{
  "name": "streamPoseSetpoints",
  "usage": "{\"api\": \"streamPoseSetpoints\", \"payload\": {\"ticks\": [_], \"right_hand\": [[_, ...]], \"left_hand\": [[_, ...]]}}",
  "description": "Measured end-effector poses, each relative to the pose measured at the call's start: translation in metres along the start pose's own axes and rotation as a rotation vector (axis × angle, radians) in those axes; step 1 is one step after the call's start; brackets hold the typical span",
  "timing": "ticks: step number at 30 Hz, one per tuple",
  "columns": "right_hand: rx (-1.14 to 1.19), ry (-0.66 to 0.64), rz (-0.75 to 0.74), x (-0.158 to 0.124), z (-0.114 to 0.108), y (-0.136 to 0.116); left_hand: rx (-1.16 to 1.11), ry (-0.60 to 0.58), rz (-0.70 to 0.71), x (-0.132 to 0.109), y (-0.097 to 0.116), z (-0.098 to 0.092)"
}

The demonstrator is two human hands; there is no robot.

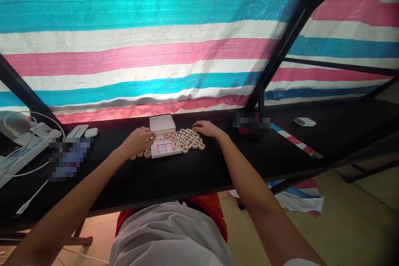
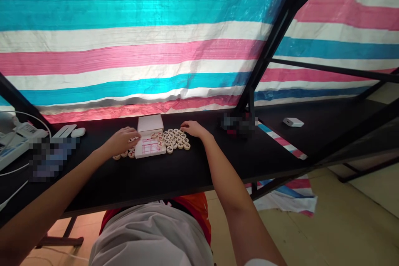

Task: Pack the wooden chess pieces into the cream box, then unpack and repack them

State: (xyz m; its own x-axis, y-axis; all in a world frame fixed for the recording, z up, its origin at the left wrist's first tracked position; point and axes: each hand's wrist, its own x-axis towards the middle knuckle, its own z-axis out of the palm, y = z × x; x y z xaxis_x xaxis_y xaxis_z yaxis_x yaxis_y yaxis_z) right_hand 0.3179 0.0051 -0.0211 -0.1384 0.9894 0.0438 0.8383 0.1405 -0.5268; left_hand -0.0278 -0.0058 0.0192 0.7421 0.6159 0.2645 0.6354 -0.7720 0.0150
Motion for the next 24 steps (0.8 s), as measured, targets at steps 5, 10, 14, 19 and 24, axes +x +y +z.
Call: {"api": "streamPoseSetpoints", "payload": {"ticks": [5,10,14,19,24], "right_hand": [[-0.009,0.012,-0.005,0.003,0.003,0.003],[-0.034,0.022,-0.019,0.005,0.005,0.004],[-0.041,0.031,-0.022,0.006,0.006,0.003],[-0.028,0.039,-0.018,0.005,0.006,0.002],[-0.043,0.035,-0.019,0.003,0.005,0.000]], "left_hand": [[0.158,-0.165,0.095,0.053,0.031,0.015],[0.215,-0.179,0.049,0.062,0.031,0.017],[0.210,-0.153,0.077,0.055,0.023,0.013],[0.296,-0.201,0.149,0.055,0.025,0.014],[0.334,-0.207,0.158,0.058,0.031,0.014]]}}
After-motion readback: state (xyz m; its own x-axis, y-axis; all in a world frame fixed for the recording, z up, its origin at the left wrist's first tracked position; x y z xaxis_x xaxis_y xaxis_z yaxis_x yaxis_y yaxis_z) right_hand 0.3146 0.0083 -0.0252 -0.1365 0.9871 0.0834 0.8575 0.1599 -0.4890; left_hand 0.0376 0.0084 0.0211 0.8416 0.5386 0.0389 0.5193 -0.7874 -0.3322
